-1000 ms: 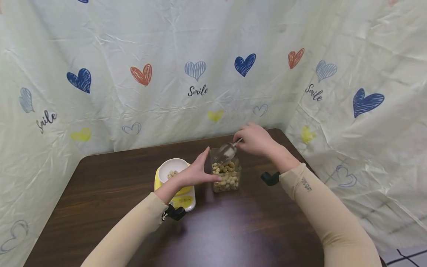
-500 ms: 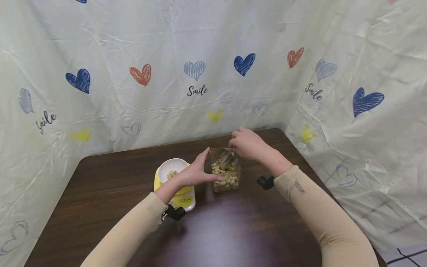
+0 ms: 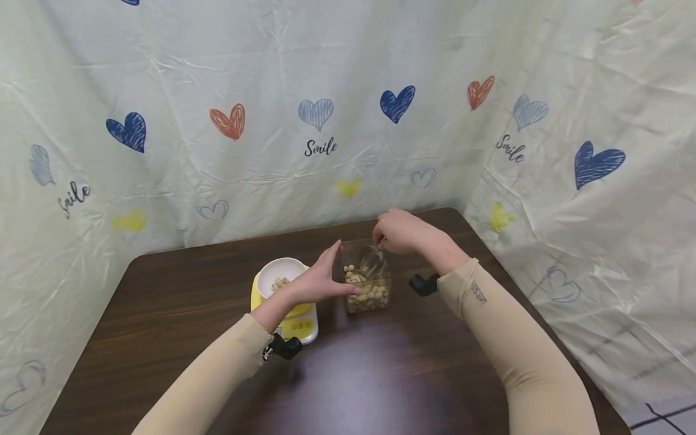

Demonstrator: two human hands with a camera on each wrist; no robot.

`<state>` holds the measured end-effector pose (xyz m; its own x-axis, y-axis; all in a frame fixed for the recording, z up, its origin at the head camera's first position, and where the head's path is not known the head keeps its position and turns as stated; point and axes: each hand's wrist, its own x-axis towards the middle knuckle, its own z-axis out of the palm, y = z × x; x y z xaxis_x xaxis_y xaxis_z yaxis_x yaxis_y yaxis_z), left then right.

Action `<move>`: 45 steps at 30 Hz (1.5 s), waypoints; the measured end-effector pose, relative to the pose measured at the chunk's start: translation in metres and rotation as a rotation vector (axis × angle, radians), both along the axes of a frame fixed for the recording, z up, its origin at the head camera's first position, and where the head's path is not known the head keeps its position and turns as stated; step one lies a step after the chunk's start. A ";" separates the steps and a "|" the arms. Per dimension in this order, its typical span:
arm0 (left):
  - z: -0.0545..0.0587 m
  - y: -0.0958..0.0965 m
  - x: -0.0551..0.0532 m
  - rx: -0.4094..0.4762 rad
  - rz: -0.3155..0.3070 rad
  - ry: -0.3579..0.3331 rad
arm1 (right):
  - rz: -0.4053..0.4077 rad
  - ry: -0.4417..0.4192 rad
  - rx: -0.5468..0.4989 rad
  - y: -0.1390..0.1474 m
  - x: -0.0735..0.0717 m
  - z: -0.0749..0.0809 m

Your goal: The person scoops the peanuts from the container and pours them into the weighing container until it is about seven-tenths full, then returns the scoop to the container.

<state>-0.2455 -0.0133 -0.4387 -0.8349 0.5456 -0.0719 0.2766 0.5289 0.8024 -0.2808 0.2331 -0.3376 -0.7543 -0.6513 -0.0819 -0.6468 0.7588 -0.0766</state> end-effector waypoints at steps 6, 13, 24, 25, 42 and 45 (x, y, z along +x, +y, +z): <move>-0.002 0.002 0.002 0.005 0.004 0.014 | -0.017 -0.105 0.001 -0.001 -0.002 0.009; -0.002 0.002 0.003 0.014 0.012 0.019 | -0.054 -0.243 0.016 -0.001 0.000 0.003; -0.002 0.001 0.002 -0.001 0.022 0.016 | -0.038 -0.181 -0.129 0.017 0.001 -0.014; -0.002 0.001 0.002 -0.001 0.020 0.016 | -0.041 -0.183 -0.141 0.018 0.002 -0.015; 0.001 0.002 0.001 0.000 0.013 0.015 | -0.068 -0.099 -0.151 0.020 0.004 -0.027; -0.001 0.002 0.001 -0.004 0.013 0.015 | -0.048 -0.107 -0.193 0.026 0.003 -0.027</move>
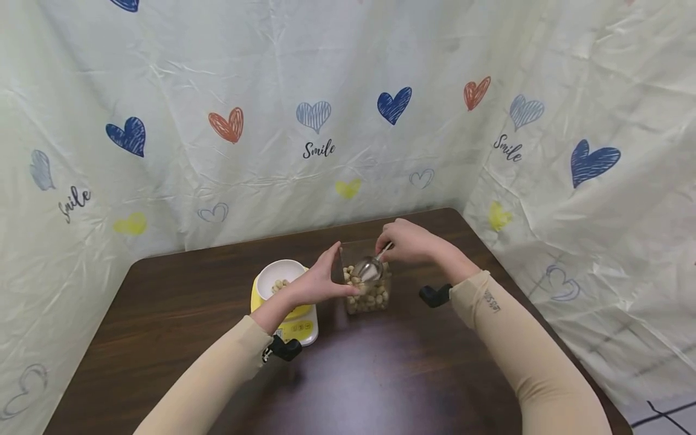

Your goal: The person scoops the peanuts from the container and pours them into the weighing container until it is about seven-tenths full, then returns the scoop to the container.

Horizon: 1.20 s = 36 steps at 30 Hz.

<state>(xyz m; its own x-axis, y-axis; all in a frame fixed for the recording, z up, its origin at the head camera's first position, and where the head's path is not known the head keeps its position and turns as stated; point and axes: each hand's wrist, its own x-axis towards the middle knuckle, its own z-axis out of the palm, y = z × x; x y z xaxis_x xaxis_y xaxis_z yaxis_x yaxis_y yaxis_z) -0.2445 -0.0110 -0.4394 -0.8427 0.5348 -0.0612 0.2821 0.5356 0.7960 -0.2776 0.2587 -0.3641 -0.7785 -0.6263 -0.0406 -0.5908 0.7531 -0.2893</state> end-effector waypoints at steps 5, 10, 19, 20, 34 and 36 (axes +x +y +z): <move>-0.001 0.000 0.000 0.005 0.004 -0.002 | -0.016 -0.011 -0.076 0.009 -0.001 0.001; 0.000 -0.001 0.000 0.003 0.005 -0.003 | 0.015 0.056 -0.060 0.011 -0.001 -0.002; -0.001 0.000 0.000 0.005 0.000 -0.005 | 0.027 0.070 -0.059 0.008 0.001 -0.004; -0.001 0.000 0.000 0.006 0.000 -0.006 | 0.025 0.064 -0.071 0.009 0.001 -0.003; -0.003 0.001 -0.001 0.017 0.003 0.003 | 0.038 0.061 -0.120 0.015 -0.003 0.005; -0.003 0.001 -0.001 0.021 0.002 -0.001 | 0.025 0.042 -0.118 0.014 -0.004 0.005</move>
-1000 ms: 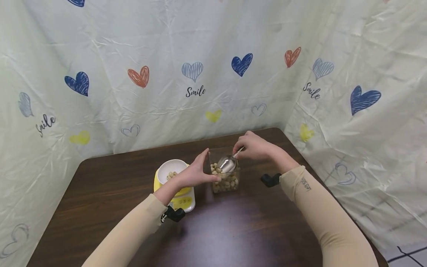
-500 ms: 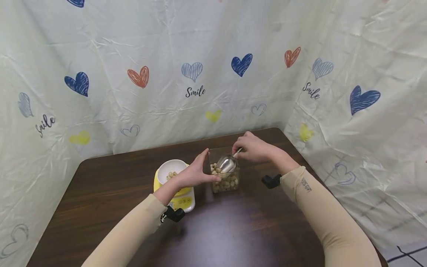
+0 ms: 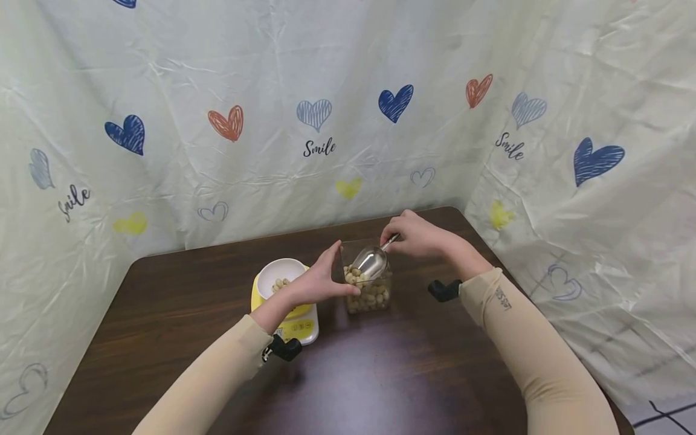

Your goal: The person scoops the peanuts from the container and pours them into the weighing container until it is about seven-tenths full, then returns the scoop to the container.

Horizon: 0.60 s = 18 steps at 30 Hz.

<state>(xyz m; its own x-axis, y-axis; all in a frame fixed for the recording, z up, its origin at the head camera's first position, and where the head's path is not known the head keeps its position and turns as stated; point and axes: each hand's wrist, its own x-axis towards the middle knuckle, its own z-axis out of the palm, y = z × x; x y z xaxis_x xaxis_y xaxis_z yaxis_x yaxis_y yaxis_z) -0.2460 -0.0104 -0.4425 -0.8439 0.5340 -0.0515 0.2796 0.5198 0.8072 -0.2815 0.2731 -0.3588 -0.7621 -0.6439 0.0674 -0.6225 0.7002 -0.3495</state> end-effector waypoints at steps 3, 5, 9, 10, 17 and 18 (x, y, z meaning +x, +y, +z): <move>0.000 0.000 0.000 0.004 0.001 -0.001 | -0.016 -0.034 0.003 0.000 0.000 0.001; 0.001 0.000 0.000 0.005 0.000 -0.004 | -0.020 -0.062 -0.001 0.000 -0.001 0.001; 0.001 0.000 0.000 0.008 -0.002 -0.003 | -0.003 -0.138 -0.043 0.001 -0.003 0.001; 0.001 0.000 0.000 0.008 -0.004 -0.003 | -0.002 -0.157 -0.054 0.001 -0.003 0.000; 0.001 0.000 0.000 0.005 0.000 0.010 | -0.060 -0.174 -0.045 0.003 -0.006 -0.002; 0.001 0.000 0.000 0.005 0.000 0.010 | -0.062 -0.169 -0.045 0.002 -0.006 -0.003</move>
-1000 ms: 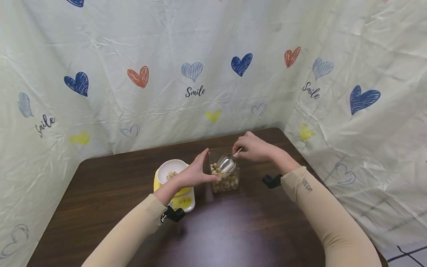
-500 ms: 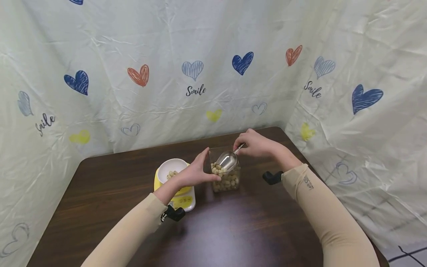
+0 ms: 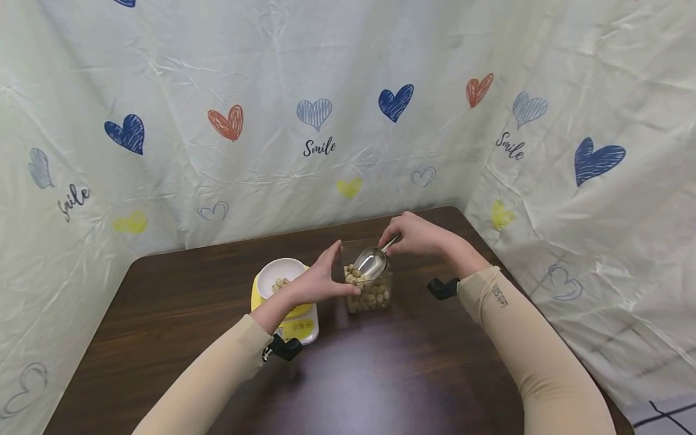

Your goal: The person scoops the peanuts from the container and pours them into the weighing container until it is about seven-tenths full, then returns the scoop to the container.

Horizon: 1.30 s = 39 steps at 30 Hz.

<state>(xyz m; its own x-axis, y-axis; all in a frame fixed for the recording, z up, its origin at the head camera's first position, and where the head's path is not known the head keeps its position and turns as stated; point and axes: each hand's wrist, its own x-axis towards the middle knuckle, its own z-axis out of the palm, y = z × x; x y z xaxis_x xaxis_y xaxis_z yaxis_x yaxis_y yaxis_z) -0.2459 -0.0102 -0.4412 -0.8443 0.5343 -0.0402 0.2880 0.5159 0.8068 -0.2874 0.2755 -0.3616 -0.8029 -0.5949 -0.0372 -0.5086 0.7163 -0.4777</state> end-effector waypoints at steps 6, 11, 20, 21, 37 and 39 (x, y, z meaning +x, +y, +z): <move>0.000 0.000 0.000 -0.001 -0.006 -0.007 | 0.006 0.008 -0.008 0.001 -0.002 -0.002; 0.000 0.000 0.000 -0.010 -0.005 -0.006 | 0.029 0.023 -0.001 0.002 -0.002 0.001; 0.003 0.000 0.002 0.001 0.001 -0.012 | 0.044 0.024 -0.062 0.009 0.000 0.008; 0.003 0.000 0.002 -0.001 0.003 -0.012 | 0.048 0.029 -0.061 0.008 0.000 0.008; 0.003 0.000 0.002 -0.018 0.005 -0.014 | -0.004 0.031 -0.009 0.018 0.004 0.015; 0.003 0.000 0.002 -0.016 0.006 -0.012 | -0.013 0.021 -0.027 0.020 0.004 0.014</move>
<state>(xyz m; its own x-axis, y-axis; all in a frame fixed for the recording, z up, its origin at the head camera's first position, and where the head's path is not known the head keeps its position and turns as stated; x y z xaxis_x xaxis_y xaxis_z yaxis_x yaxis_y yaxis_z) -0.2441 -0.0102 -0.4384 -0.8470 0.5284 -0.0584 0.2755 0.5302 0.8019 -0.2833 0.2954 -0.3479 -0.8109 -0.5852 -0.0045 -0.5095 0.7097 -0.4865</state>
